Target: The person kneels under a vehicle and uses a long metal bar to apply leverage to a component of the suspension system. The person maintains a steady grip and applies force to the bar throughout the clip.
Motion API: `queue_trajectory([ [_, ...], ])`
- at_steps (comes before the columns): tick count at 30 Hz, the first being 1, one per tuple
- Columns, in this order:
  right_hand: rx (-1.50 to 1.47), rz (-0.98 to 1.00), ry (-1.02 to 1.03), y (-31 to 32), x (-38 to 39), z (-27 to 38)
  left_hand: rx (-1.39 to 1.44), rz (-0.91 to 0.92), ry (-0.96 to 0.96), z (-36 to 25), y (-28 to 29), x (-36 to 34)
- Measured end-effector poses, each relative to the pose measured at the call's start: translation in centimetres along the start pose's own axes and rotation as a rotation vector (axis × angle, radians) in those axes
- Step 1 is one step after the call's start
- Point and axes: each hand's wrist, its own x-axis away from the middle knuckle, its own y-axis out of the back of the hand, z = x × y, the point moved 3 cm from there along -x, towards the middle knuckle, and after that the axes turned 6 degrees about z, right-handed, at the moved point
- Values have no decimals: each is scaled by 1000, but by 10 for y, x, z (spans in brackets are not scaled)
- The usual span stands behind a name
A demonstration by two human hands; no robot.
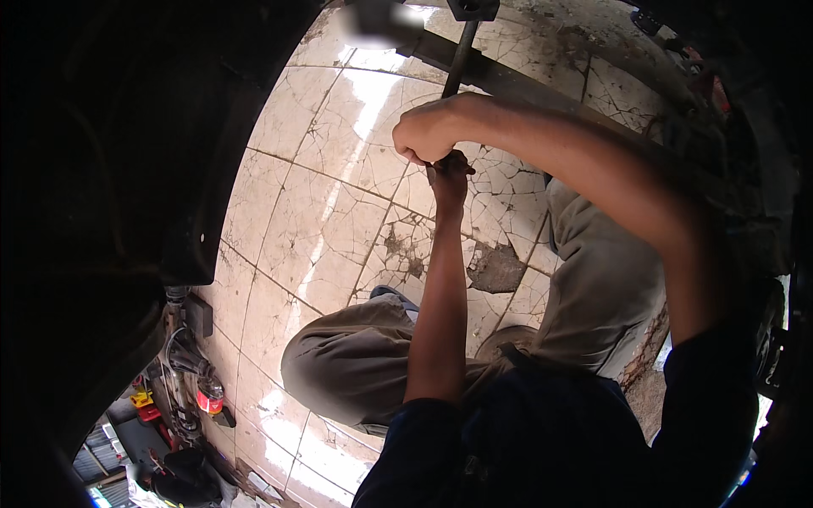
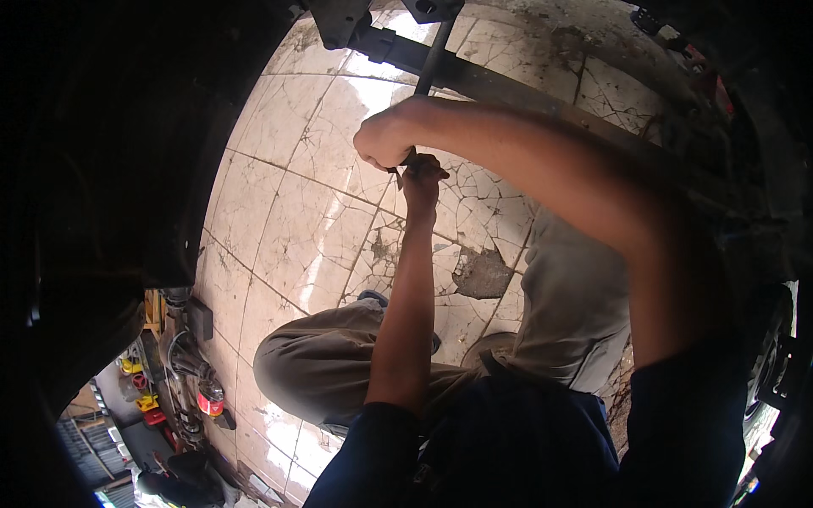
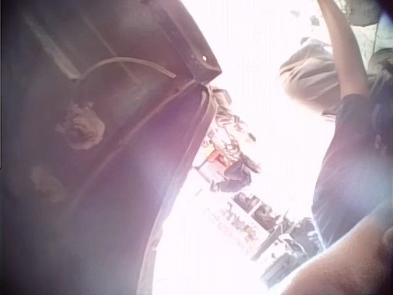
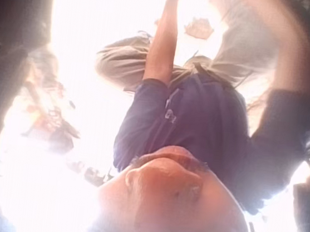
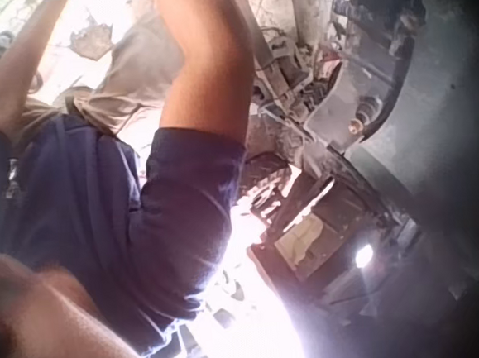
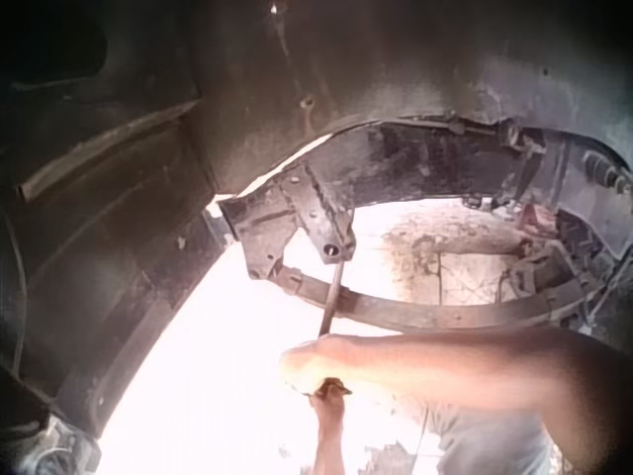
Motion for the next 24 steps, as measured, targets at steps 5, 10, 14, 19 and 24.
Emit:
queue_trajectory([
  [5, 103, 24, 20, 2, 0, 24, -23, -78, -30, -6, 7, 4],
  [10, 133, 27, -28, 0, 4, 12, 29, -11, -4, -7, -9, 2],
  [14, 45, 88, 81, 3, 1, 23, -21, -21, -41, -9, 7, 3],
  [19, 40, 102, 67, 2, -4, 11, 53, -78, 9, -5, 1, 1],
  [24, -10, 89, 89, 5, -2, 10, -6, -45, -18, -2, 6, 0],
])
